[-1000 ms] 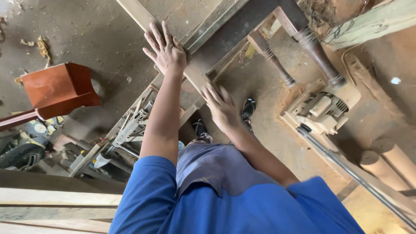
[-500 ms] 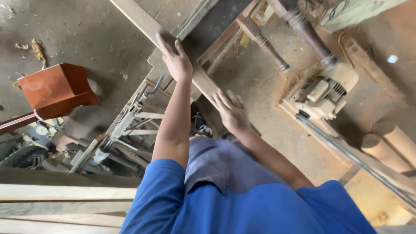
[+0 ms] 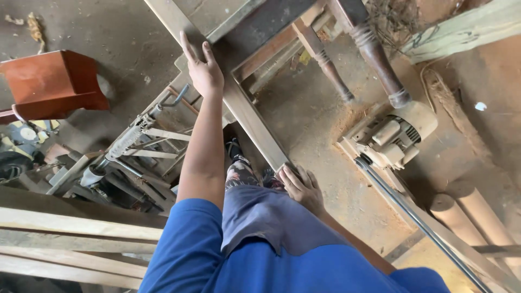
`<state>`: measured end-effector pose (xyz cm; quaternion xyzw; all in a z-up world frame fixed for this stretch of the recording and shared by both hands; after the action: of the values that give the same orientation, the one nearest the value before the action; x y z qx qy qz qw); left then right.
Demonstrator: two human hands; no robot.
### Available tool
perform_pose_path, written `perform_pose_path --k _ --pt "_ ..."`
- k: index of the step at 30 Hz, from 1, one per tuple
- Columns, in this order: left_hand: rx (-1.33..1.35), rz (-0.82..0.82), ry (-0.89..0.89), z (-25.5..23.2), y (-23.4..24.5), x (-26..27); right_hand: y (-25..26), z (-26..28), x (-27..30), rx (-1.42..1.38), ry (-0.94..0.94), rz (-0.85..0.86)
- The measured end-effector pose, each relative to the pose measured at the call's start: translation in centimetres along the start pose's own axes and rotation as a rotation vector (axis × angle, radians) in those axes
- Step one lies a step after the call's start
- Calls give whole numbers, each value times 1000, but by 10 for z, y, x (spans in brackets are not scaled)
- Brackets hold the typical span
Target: The person smooths a long wooden plank by hand on a stationary belt sander. They hold the plank with both hands and move it back and forth across the moving sanding belt to even out the surface.
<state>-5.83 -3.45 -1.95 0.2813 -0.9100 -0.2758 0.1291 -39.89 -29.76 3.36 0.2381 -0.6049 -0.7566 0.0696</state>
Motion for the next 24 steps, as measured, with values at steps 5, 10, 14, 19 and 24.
perform_pose_path --k 5,10,14,19,24 --pt "12 -17 85 -9 6 10 -17 3 -80 -226 9 133" --pt "11 -28 104 -9 8 8 -61 5 -187 -195 25 94" --pt "14 -35 120 -7 6 7 -94 4 -225 -151 -34 53" --pt "33 0 141 -14 12 9 -9 14 -160 -223 89 -32" --pt "59 33 177 -19 15 17 2 -8 6 -279 -83 108"
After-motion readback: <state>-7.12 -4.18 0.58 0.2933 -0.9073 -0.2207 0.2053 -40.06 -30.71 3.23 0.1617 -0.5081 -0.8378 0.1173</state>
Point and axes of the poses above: each hand's wrist, its own x-axis away from the middle knuckle, its own y-axis out of the back of the hand, z = x × y, the point moved 1 cm from there along -x, towards the middle knuckle
